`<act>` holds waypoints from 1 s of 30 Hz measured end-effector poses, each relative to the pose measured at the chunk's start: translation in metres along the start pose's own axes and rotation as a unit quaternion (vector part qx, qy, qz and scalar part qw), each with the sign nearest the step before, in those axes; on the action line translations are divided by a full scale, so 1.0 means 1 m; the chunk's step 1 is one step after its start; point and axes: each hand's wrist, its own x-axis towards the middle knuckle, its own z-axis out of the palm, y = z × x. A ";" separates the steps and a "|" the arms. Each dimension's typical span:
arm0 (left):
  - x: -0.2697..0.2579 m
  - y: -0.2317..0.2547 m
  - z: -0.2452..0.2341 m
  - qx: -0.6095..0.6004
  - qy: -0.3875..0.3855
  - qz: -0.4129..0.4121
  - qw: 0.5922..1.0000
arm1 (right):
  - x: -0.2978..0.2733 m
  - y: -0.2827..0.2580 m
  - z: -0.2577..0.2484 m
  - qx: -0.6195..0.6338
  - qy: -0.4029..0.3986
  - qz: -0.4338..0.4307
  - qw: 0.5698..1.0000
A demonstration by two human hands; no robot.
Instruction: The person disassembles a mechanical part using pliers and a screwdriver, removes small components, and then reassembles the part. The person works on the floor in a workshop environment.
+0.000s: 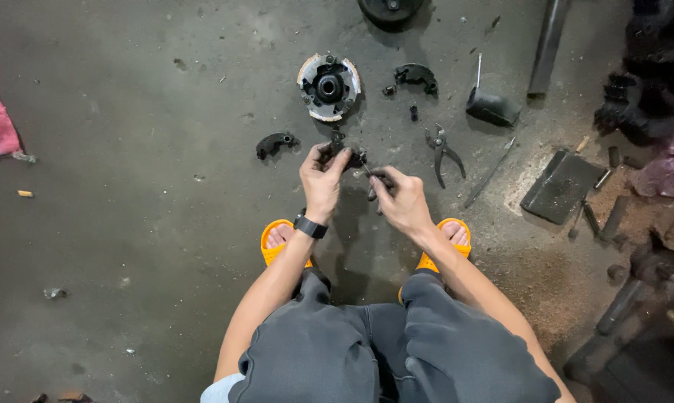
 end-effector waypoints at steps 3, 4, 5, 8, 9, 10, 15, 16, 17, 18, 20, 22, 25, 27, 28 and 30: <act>-0.006 0.000 0.000 0.006 -0.008 0.016 1.000 | 0.002 0.002 0.000 0.009 -0.004 0.016 1.000; -0.006 -0.005 0.002 0.006 -0.007 0.016 1.000 | 0.003 0.004 0.000 0.008 -0.005 0.017 1.000; -0.006 -0.010 0.004 -0.018 0.002 -0.015 1.000 | 0.003 0.006 0.001 -0.009 0.018 -0.020 1.000; -0.010 -0.003 0.016 -0.098 0.011 -0.124 0.987 | 0.000 -0.010 0.002 -0.029 0.060 -0.100 0.993; -0.011 0.003 0.020 -0.152 0.011 -0.202 0.967 | -0.001 -0.019 0.002 -0.031 0.080 -0.143 0.986; -0.012 0.002 0.020 -0.152 0.012 -0.202 0.967 | 0.001 -0.016 0.002 -0.031 0.078 -0.143 0.986; -0.013 0.007 0.001 -0.016 -0.030 -0.150 0.988 | 0.008 0.001 -0.005 -0.052 0.068 -0.183 0.979; -0.008 0.008 -0.012 -0.015 -0.027 -0.150 0.988 | 0.012 0.010 -0.010 -0.050 0.065 -0.184 0.980; -0.003 0.010 -0.025 0.111 -0.060 -0.054 0.991 | 0.017 0.020 -0.014 -0.094 0.063 -0.159 0.981; 0.002 0.012 -0.038 0.236 -0.091 0.042 0.966 | 0.021 0.029 -0.019 -0.137 0.062 -0.133 0.980; 0.006 0.032 -0.055 0.368 -0.098 0.152 0.912 | 0.028 0.027 -0.033 -0.214 0.042 -0.107 0.970; 0.015 0.040 -0.072 0.491 -0.100 0.254 0.827 | 0.035 0.022 -0.042 -0.289 0.022 -0.083 0.953; 0.038 0.032 -0.094 0.560 -0.078 0.288 0.773 | 0.044 0.015 -0.047 -0.411 -0.053 0.057 0.908; 0.051 0.024 -0.107 0.648 -0.109 0.303 0.691 | 0.046 0.014 -0.047 -0.400 -0.068 0.092 0.909; 0.052 0.022 -0.107 0.650 -0.103 0.301 0.690 | 0.044 0.021 -0.048 -0.400 -0.071 0.086 0.910; 0.054 0.019 -0.108 0.679 -0.124 0.300 0.659 | 0.039 0.036 -0.049 -0.381 -0.059 0.090 0.918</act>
